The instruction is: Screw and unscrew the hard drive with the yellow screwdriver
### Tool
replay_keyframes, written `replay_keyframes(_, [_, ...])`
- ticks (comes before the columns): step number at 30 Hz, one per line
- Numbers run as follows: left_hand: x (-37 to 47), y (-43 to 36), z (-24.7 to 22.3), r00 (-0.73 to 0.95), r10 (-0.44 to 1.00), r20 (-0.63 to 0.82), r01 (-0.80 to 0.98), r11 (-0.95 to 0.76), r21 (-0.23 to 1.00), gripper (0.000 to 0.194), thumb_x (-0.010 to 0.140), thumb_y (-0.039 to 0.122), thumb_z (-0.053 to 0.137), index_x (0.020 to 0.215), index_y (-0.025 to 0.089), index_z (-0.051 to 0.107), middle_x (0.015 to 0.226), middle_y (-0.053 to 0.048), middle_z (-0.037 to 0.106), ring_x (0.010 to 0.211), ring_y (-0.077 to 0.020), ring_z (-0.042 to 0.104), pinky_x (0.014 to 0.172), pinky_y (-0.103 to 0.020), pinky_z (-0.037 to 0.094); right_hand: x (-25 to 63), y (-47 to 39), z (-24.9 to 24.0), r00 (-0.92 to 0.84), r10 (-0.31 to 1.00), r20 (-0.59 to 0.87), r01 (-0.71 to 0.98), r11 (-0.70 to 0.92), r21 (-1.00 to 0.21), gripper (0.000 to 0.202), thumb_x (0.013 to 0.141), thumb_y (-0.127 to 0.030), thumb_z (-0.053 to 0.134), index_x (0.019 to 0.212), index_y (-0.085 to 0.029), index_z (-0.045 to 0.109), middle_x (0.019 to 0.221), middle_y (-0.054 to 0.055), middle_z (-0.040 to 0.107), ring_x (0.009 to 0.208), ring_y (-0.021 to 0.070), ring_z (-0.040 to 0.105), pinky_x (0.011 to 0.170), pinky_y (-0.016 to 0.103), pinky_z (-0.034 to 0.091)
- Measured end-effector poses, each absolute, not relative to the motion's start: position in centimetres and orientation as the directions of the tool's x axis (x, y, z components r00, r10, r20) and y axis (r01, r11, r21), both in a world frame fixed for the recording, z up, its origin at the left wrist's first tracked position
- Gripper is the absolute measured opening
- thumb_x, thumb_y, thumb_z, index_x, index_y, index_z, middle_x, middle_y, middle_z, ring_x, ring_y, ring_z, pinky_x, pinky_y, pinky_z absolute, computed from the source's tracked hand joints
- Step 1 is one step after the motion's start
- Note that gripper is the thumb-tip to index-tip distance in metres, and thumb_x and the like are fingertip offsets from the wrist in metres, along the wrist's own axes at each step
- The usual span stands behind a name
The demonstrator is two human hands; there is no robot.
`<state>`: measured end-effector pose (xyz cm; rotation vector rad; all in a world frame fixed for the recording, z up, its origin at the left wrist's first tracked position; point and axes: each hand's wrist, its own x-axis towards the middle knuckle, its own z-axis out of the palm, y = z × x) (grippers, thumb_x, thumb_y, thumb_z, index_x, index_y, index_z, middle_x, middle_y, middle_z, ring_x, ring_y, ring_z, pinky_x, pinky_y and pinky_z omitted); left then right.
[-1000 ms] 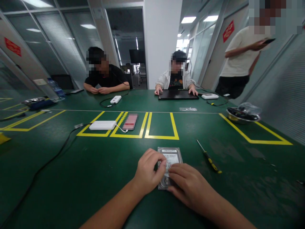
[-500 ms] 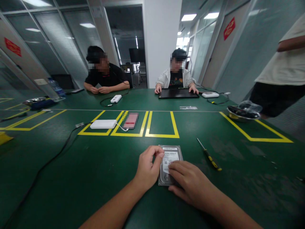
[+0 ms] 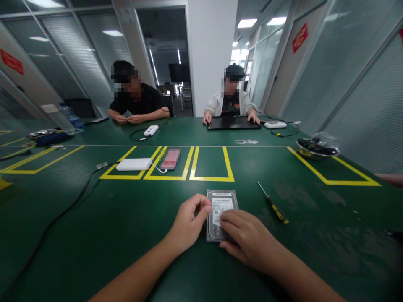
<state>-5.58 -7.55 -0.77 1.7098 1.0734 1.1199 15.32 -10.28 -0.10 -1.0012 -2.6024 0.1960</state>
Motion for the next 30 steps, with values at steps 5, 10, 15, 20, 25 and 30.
replay_keyframes(5, [-7.1,-7.6,-1.3,0.357,0.913,0.199,0.257,-0.301,0.919,0.015,0.092,0.029,0.059,0.087,0.016,0.064,0.08,-0.001,0.06,0.074,-0.0149,0.055,0.069,-0.026,0.044,15.4,-10.2,-0.2,-0.695,0.667,0.269,0.615,0.745,-0.258,0.033,0.087,-0.029,0.063,0.115,-0.014,0.064,0.114,0.012,0.064,0.106,0.0273,0.059,0.095,0.045,0.049])
replay_keyframes(10, [-8.1,-7.5,-0.7,0.508,0.849,0.148,0.31,-0.34,0.888,0.014,0.088,0.029,0.064,0.086,0.017,0.069,0.082,-0.002,0.062,0.078,-0.0162,0.056,0.071,-0.027,0.043,15.5,-10.0,-0.4,-0.703,0.649,0.291,0.596,0.761,-0.257,0.031,0.086,-0.027,0.063,0.113,-0.013,0.065,0.111,0.013,0.065,0.104,0.0269,0.06,0.093,0.044,0.05])
replay_keyframes(15, [-8.4,-7.3,-0.2,0.652,0.735,0.186,0.302,-0.477,0.825,0.014,0.089,0.03,0.066,0.083,0.018,0.072,0.081,-0.003,0.066,0.082,-0.017,0.058,0.078,-0.029,0.045,15.6,-9.9,-0.7,-0.703,0.637,0.317,0.58,0.771,-0.264,0.032,0.085,-0.027,0.064,0.113,-0.013,0.065,0.112,0.013,0.065,0.105,0.027,0.059,0.094,0.044,0.049])
replay_keyframes(20, [-8.7,-6.8,-0.7,0.703,0.685,0.193,0.295,-0.527,0.797,0.012,0.087,0.031,0.069,0.085,0.021,0.075,0.083,-0.003,0.067,0.081,-0.0166,0.06,0.076,-0.028,0.045,15.7,-10.0,-0.8,-0.695,0.644,0.321,0.584,0.765,-0.271,0.032,0.084,-0.027,0.065,0.113,-0.014,0.065,0.114,0.013,0.065,0.105,0.0278,0.059,0.094,0.044,0.048])
replay_keyframes(25, [-8.8,-6.7,-1.1,0.723,0.671,0.167,0.307,-0.528,0.792,0.011,0.086,0.031,0.071,0.085,0.021,0.076,0.082,-0.002,0.067,0.081,-0.0161,0.061,0.076,-0.027,0.045,15.6,-10.0,-0.7,-0.691,0.648,0.319,0.585,0.761,-0.28,0.032,0.085,-0.026,0.064,0.115,-0.013,0.064,0.115,0.014,0.064,0.106,0.028,0.058,0.094,0.045,0.048])
replay_keyframes(30, [-8.7,-6.8,-1.1,0.725,0.67,0.158,0.312,-0.524,0.793,0.011,0.085,0.031,0.072,0.085,0.021,0.077,0.082,-0.003,0.067,0.08,-0.0157,0.062,0.074,-0.026,0.046,15.6,-10.1,-0.6,-0.692,0.648,0.317,0.58,0.761,-0.291,0.032,0.084,-0.025,0.064,0.113,-0.012,0.064,0.113,0.014,0.064,0.105,0.0278,0.058,0.093,0.045,0.048])
